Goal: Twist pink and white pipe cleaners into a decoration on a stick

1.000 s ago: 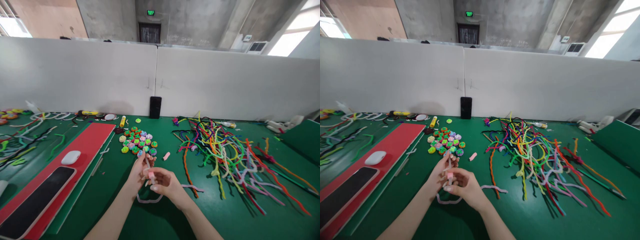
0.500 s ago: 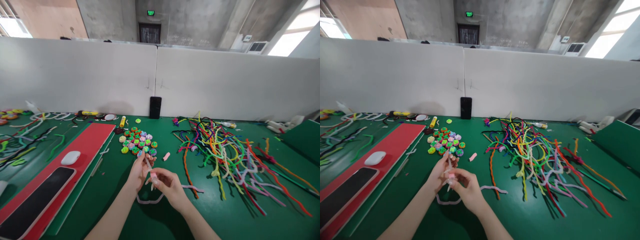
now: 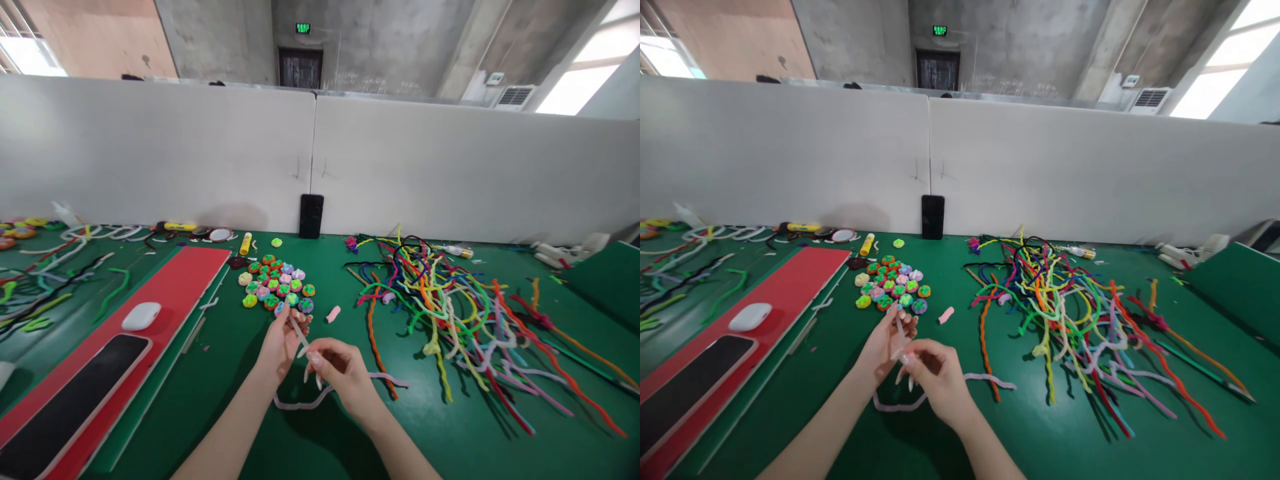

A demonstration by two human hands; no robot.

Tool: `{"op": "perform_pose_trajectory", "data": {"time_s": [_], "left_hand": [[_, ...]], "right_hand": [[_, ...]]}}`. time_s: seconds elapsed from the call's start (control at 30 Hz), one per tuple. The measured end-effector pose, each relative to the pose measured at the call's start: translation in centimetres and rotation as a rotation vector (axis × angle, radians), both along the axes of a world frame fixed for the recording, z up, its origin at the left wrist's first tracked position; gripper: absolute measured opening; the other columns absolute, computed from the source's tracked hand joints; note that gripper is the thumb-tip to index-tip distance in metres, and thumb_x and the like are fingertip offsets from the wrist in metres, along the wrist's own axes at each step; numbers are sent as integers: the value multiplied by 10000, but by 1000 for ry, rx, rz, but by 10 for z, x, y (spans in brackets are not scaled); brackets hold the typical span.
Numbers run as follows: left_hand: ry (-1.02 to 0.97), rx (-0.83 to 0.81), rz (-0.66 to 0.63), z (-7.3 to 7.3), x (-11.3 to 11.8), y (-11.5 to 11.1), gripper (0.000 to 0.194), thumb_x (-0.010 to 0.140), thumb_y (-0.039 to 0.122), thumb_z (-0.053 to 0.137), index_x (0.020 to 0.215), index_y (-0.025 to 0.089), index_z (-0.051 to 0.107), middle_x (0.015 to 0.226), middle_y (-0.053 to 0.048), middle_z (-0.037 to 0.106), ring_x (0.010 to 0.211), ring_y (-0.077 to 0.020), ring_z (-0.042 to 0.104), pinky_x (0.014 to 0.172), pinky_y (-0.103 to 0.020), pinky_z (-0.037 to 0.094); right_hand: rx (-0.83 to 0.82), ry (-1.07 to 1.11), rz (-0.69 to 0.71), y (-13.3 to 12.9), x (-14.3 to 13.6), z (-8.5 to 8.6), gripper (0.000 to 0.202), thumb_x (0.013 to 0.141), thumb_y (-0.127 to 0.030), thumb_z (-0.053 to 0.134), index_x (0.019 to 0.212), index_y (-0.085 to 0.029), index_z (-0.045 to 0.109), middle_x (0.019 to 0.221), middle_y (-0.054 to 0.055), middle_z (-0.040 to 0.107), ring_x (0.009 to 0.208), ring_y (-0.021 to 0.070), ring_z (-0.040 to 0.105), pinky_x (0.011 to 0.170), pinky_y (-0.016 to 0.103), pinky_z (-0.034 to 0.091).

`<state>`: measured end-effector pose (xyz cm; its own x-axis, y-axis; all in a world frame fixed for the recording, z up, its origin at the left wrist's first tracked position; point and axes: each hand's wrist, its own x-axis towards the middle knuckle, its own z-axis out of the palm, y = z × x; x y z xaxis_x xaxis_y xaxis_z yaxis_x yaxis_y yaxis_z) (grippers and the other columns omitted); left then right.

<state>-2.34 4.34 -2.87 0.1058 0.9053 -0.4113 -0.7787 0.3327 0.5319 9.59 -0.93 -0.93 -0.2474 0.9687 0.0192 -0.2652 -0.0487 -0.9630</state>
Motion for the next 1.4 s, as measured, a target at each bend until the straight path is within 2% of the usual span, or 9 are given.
{"op": "perform_pose_trajectory", "data": {"time_s": [0.1,0.23,0.33,0.47,0.57,0.73,0.9,1.1,1.4], "left_hand": [[-22,-22,-21,4,3,-2,252,739,383,572,642,154,533,632,-10,581,689,-141,606,639,-240,466],[-6,68,-220,13,9,-9,254,783,388,506,858,161,592,777,-55,628,764,-183,615,681,-282,474],[3,144,-312,14,10,-13,211,778,343,523,848,159,598,759,-51,625,755,-180,614,674,-263,469],[98,167,-307,9,6,-13,187,754,305,559,822,136,601,656,-28,601,634,-150,601,629,-248,472],[131,167,-301,7,5,-11,186,745,307,570,825,140,589,636,-14,597,636,-161,608,618,-262,477],[161,155,-275,11,5,-11,155,744,302,576,781,152,559,620,-11,603,657,-171,615,585,-252,475],[177,182,-291,16,4,-11,163,760,300,564,783,138,564,603,-13,599,590,-134,596,531,-211,447],[176,179,-298,16,3,-10,171,763,308,561,788,139,561,595,-3,585,605,-129,593,541,-204,439],[246,213,-278,18,3,-11,185,766,333,549,738,151,528,548,23,540,528,-101,551,535,-201,423]], "right_hand": [[6,22,-62,4,3,-1,187,727,-346,613,764,-163,628,581,2,583,475,87,478,464,214,391],[27,45,-83,7,7,-2,183,731,-344,610,771,-167,635,598,9,591,492,92,471,476,223,400],[45,33,-47,5,7,-1,147,731,-312,616,773,-172,639,646,17,608,511,95,487,486,224,407],[74,12,-34,1,5,-1,98,725,-263,626,772,-180,644,641,6,594,537,105,530,483,216,411],[76,-13,-45,0,3,-3,106,719,-254,631,786,-174,650,646,4,581,571,119,552,517,229,434],[66,-39,-52,-1,1,-3,85,715,-234,634,764,-166,646,612,-4,585,544,98,536,503,199,427],[56,-42,-56,-3,-2,-2,71,711,-227,637,745,-165,639,594,-8,588,531,94,542,484,184,422],[59,-46,-55,-4,-3,-1,81,720,-235,629,738,-157,630,602,2,601,531,94,548,484,182,425],[71,-57,-52,-5,-2,0,76,717,-229,630,734,-154,636,597,-1,595,529,93,544,488,183,431]]}}
